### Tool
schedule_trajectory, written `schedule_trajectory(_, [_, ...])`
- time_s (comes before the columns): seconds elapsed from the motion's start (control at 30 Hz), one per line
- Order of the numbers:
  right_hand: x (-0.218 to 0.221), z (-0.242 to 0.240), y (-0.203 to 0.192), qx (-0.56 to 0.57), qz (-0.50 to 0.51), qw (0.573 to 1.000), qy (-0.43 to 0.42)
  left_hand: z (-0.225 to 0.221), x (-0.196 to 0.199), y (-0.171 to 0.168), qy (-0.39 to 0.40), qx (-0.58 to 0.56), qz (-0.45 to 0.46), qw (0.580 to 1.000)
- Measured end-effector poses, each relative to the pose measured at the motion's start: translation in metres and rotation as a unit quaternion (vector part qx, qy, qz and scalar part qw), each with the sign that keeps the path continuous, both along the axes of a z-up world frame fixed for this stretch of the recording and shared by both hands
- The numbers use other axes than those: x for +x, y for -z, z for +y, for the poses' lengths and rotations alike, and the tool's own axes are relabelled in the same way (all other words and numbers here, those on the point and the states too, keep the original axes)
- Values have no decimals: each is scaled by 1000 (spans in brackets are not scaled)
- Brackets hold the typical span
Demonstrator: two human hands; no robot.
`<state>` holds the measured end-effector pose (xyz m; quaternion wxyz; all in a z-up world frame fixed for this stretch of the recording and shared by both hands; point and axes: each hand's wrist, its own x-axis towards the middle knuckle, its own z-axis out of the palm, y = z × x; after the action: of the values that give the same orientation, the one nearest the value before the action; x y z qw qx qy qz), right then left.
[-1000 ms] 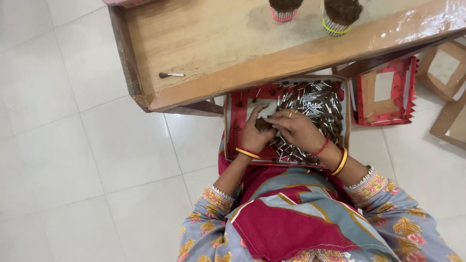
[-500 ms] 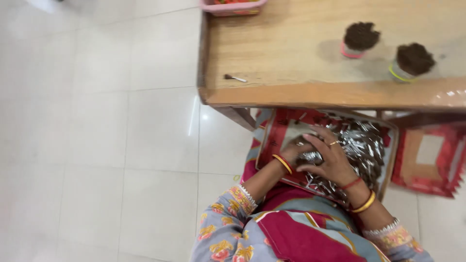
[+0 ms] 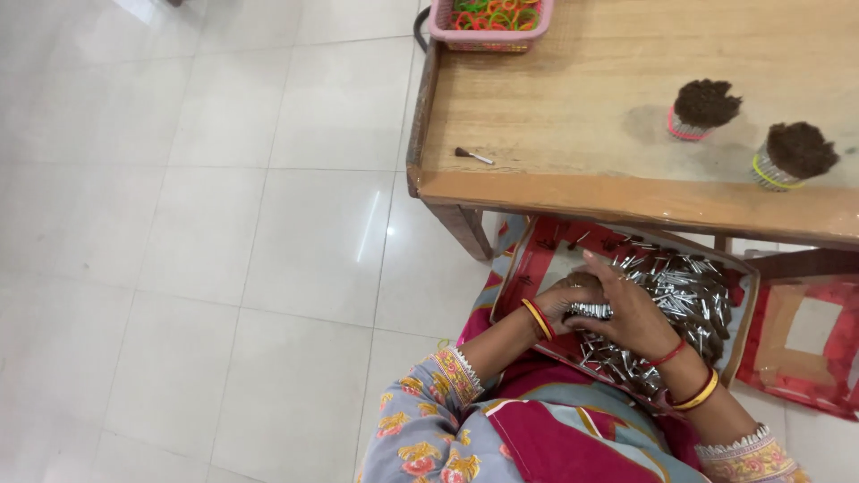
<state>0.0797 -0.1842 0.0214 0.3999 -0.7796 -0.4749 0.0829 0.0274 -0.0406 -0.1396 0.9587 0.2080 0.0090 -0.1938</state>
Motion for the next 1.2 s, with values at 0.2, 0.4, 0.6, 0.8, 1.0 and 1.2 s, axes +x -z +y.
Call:
schedule_trajectory(0.2, [2, -8, 8, -104, 37, 994, 21, 9, -5, -59, 42, 39, 68, 996])
schedule_trajectory(0.4, [3, -8, 5, -90, 45, 994, 30, 18, -7, -61, 59, 41, 81, 994])
schedule_trajectory(0.6, [10, -9, 6, -61, 26, 998, 19, 16, 0, -106, 48, 40, 96, 993])
schedule_trajectory(0.8, [11, -2, -7, -43, -4, 999, 17, 14, -4, -73, 23, 41, 75, 996])
schedule_trajectory(1.0, [7, -12, 26, -17, 44, 999, 7, 13, -2, -90, 34, 80, 57, 995])
schedule_trajectory(1.2, [7, -6, 8, -64, 2, 998, -21, 12, -7, -85, 31, 63, 49, 996])
